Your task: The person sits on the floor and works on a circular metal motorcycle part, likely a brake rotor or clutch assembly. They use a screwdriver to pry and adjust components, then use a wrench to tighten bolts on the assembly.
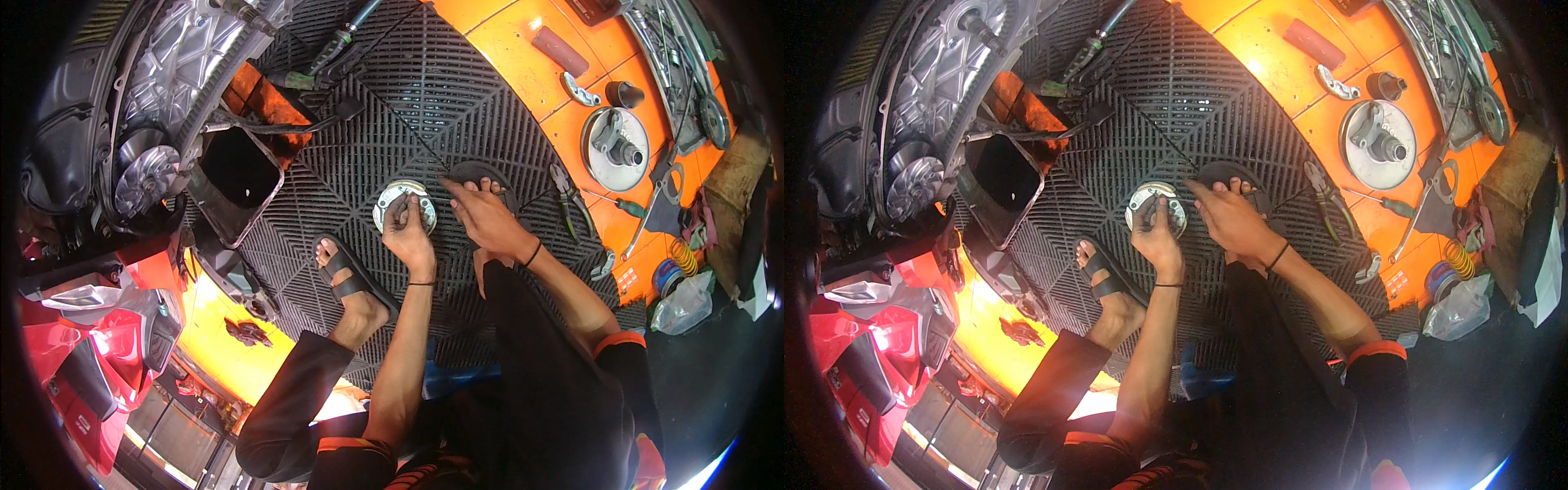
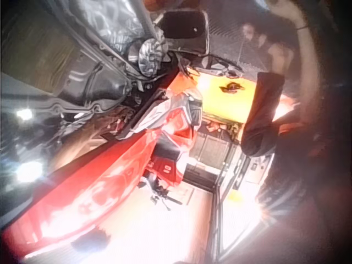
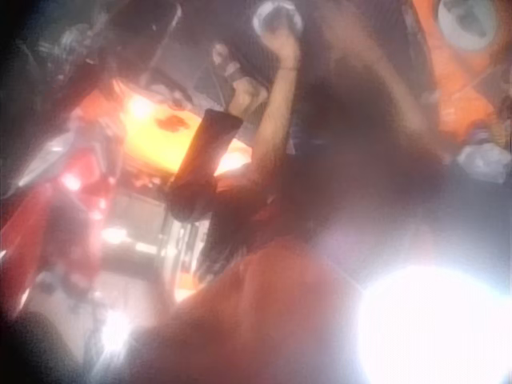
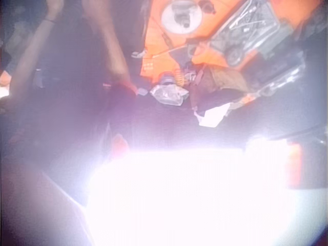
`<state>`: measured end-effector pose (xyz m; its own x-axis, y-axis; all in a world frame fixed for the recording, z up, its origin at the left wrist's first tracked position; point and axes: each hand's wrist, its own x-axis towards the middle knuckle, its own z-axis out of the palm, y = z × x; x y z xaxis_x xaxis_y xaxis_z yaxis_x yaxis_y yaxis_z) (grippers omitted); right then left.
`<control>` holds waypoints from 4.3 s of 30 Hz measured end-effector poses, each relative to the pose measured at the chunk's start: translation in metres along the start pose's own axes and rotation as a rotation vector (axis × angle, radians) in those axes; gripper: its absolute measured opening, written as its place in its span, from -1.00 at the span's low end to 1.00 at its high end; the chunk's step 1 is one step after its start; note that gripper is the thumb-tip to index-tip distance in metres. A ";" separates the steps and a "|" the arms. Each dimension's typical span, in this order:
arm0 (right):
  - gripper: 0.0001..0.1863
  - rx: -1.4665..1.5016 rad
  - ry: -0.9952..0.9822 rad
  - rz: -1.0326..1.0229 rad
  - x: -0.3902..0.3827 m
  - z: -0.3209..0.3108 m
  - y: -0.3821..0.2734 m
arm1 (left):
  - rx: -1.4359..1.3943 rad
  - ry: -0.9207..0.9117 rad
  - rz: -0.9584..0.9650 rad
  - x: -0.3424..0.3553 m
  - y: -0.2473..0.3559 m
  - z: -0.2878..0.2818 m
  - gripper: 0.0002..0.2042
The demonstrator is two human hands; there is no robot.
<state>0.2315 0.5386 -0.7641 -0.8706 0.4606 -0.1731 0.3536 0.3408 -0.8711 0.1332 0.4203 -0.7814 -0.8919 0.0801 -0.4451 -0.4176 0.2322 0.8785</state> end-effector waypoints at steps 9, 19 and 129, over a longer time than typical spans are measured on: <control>-0.62 0.168 -0.018 0.119 0.007 0.025 -0.002 | -0.020 -0.042 -0.018 0.000 0.002 -0.006 -0.79; -0.71 0.301 -0.038 0.203 0.010 0.035 -0.012 | 0.094 -0.098 -0.030 0.002 0.008 -0.010 -0.82; -0.62 0.404 -0.252 -0.204 0.017 0.041 0.007 | 0.885 -0.197 0.826 0.053 -0.013 -0.032 -0.50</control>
<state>0.2053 0.5152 -0.7924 -0.9810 0.1889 -0.0433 0.0511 0.0365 -0.9980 0.0864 0.3905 -0.8110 -0.7593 0.6425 0.1033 0.5910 0.6144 0.5228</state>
